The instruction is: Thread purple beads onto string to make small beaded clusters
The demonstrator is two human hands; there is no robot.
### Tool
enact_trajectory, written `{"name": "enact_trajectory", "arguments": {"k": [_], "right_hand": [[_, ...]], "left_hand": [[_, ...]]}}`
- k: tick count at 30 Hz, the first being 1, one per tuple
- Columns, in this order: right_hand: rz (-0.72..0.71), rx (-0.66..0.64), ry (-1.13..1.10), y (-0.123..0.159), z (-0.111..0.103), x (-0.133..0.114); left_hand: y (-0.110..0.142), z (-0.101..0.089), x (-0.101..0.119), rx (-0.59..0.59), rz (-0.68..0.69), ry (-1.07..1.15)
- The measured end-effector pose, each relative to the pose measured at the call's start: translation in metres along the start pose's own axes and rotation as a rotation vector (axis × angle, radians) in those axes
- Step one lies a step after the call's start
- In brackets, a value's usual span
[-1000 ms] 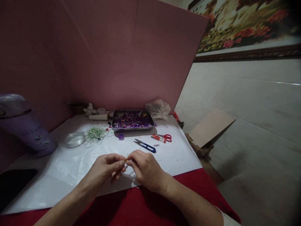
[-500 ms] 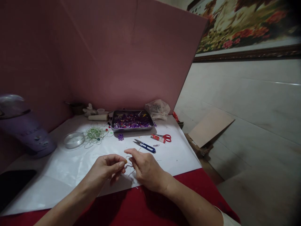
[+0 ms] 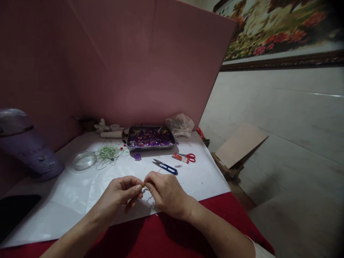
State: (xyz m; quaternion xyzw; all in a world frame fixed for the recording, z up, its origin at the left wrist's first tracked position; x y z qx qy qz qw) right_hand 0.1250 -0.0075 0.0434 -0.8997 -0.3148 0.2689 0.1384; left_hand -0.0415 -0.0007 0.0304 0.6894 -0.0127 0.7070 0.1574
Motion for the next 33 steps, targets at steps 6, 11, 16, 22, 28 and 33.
{"name": "enact_trajectory", "arguments": {"k": [6, 11, 16, 22, 28, 33], "right_hand": [[-0.012, 0.053, -0.034, 0.000, -0.004, 0.001], [0.049, 0.029, -0.135, 0.000, -0.002, 0.004], [0.029, 0.057, -0.157, -0.001, 0.001, 0.003], [0.001, 0.068, -0.128, 0.000, 0.006, 0.003], [0.056, 0.238, -0.100, 0.001, 0.000, -0.002], [0.014, 0.381, -0.063, 0.001, -0.001, -0.006]], "left_hand": [[0.001, 0.001, 0.002, 0.016, -0.004, -0.011], [0.001, 0.001, 0.002, 0.035, -0.018, -0.018], [0.000, 0.002, 0.002, 0.021, -0.030, -0.017], [0.000, 0.002, 0.000, 0.010, -0.033, -0.002], [-0.002, 0.001, 0.000, 0.020, -0.035, 0.062], [-0.001, 0.000, 0.000, 0.039, -0.077, 0.139]]}}
Point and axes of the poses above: each hand's wrist, its own y-axis away from the middle knuckle, its own z-axis out of the palm, x = y × z, the point moved 1 cm from there along -y, towards the middle knuckle, and after that the axes turned 3 degrees about x, right-handed, at the moved point
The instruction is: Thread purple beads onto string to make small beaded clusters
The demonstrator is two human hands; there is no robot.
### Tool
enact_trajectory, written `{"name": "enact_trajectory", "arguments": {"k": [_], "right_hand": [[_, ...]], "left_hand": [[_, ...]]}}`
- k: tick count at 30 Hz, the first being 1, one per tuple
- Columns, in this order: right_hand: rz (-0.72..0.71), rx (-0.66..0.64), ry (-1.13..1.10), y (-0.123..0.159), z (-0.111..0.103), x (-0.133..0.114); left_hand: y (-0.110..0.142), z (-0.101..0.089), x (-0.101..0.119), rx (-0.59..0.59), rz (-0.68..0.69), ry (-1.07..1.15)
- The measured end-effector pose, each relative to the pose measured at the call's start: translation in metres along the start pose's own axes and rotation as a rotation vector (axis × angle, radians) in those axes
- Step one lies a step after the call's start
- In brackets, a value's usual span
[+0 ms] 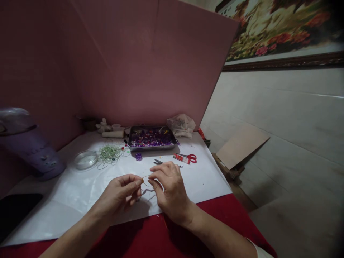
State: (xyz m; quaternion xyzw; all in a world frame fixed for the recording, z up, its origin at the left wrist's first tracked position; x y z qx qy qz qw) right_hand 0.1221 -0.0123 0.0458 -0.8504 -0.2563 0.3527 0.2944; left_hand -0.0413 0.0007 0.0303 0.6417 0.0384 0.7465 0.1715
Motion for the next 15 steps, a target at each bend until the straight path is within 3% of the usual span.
{"name": "enact_trajectory", "arguments": {"k": [5, 10, 12, 15], "right_hand": [[0.233, -0.131, -0.279, 0.004, 0.009, 0.002], [0.123, 0.105, -0.261, 0.005, 0.007, -0.003], [0.147, 0.024, -0.333, 0.006, 0.008, -0.005], [0.336, -0.160, -0.463, 0.007, 0.012, -0.003]], "left_hand": [[0.000, -0.001, -0.001, 0.018, -0.019, 0.049], [-0.002, -0.001, -0.002, 0.046, 0.007, 0.069], [-0.002, -0.001, -0.001, 0.044, 0.007, 0.068], [0.000, -0.001, 0.001, 0.046, -0.002, 0.053]]}}
Point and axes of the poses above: each hand's wrist, its own y-axis away from the middle knuckle, its own z-axis out of the palm, x = y × z, the point moved 1 cm from there along -y, towards the middle knuckle, and after that the axes turned 3 degrees about x, right-handed, at the moved point
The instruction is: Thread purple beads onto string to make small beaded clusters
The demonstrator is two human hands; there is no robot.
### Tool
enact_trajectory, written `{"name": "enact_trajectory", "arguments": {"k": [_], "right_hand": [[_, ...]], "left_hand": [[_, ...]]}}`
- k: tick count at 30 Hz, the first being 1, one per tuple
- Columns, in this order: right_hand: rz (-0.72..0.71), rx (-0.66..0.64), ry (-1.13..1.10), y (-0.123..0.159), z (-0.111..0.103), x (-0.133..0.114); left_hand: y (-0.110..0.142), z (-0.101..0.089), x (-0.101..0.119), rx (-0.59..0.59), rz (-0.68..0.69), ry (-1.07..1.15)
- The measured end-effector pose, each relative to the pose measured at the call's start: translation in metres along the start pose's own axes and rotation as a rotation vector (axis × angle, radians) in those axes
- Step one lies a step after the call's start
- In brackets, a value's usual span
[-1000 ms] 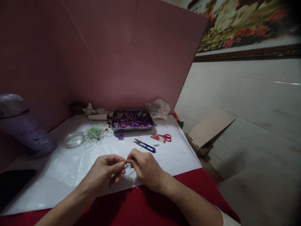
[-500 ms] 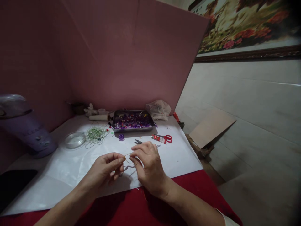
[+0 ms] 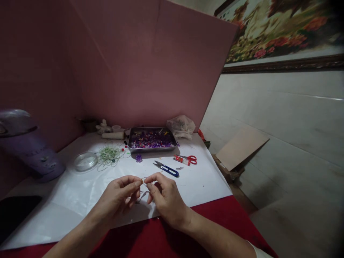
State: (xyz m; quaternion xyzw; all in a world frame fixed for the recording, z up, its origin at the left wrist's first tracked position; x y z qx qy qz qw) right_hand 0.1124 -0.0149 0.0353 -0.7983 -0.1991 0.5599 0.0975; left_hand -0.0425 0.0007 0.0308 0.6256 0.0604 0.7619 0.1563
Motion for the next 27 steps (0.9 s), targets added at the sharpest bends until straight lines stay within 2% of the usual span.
{"name": "enact_trajectory", "arguments": {"k": [2, 5, 8, 14, 19, 27], "right_hand": [[0.107, -0.035, -0.080, -0.001, 0.001, 0.003], [0.145, -0.060, -0.099, -0.002, 0.002, 0.006], [0.091, -0.100, 0.024, -0.003, 0.000, 0.005], [-0.033, -0.084, 0.207, -0.004, -0.008, 0.001], [-0.132, -0.084, 0.335, -0.007, -0.012, -0.001], [-0.160, -0.083, 0.365, -0.005, -0.011, 0.002]], "left_hand": [[0.001, 0.000, 0.001, 0.000, 0.005, -0.012], [0.001, 0.001, 0.000, -0.016, 0.006, -0.022], [0.000, 0.003, -0.002, -0.041, 0.011, -0.032], [0.000, 0.004, -0.003, -0.038, 0.059, -0.107], [0.002, 0.005, 0.000, -0.072, 0.046, -0.059], [0.003, 0.003, -0.003, -0.134, 0.013, -0.020]]}}
Point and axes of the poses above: each hand's wrist, its own y-axis away from the middle knuckle, its own z-axis out of the palm, x = y × z, the point moved 1 cm from there along -y, towards the middle knuckle, and after that the axes turned 3 degrees about x, right-handed, at the moved point
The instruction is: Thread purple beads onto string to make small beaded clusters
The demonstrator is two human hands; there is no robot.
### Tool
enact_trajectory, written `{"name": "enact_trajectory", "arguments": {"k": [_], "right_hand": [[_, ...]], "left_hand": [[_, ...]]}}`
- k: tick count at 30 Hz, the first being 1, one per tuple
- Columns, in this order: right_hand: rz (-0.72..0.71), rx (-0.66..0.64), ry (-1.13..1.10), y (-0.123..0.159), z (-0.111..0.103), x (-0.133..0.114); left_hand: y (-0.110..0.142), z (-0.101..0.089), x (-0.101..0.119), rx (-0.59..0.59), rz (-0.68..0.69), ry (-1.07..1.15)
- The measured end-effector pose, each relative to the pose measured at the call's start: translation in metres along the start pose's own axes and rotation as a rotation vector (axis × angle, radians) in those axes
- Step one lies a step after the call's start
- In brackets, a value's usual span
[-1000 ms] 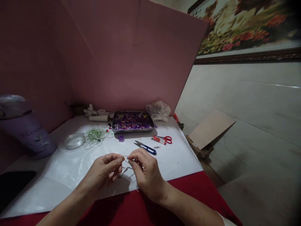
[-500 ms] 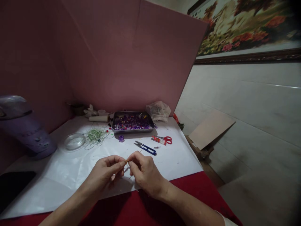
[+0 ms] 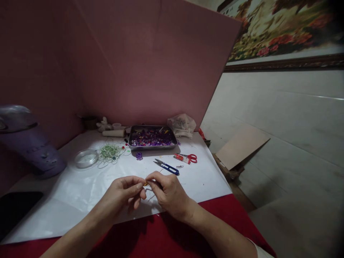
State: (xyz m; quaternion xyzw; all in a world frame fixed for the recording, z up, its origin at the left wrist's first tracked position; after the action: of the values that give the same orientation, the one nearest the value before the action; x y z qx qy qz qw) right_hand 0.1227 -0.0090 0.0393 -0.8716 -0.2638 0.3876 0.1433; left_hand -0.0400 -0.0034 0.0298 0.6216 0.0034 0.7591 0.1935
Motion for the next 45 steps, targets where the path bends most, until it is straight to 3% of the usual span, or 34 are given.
{"name": "enact_trajectory", "arguments": {"k": [19, 28, 40, 45], "right_hand": [[0.008, 0.057, 0.097, -0.002, 0.000, 0.001], [-0.015, -0.009, 0.054, 0.001, 0.000, -0.001], [-0.015, -0.020, 0.106, 0.001, -0.001, -0.007], [-0.034, -0.039, 0.090, 0.001, -0.001, -0.009]], "left_hand": [[0.001, -0.001, 0.001, 0.018, -0.028, -0.014], [-0.001, -0.001, 0.000, 0.004, 0.018, -0.073], [0.003, 0.005, 0.006, 0.118, -0.083, 0.148], [0.000, 0.002, 0.004, 0.130, 0.006, 0.064]]}}
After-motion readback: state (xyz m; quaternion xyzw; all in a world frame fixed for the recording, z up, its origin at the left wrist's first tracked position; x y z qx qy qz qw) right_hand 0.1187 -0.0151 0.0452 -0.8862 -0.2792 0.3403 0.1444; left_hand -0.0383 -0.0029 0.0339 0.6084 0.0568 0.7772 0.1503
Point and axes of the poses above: each hand's wrist, its own y-axis away from the middle knuckle, its own z-axis out of the palm, x = y × z, the point moved 1 cm from there along -y, towards the middle knuckle, and after that the axes turned 3 degrees about x, right-handed, at the moved point
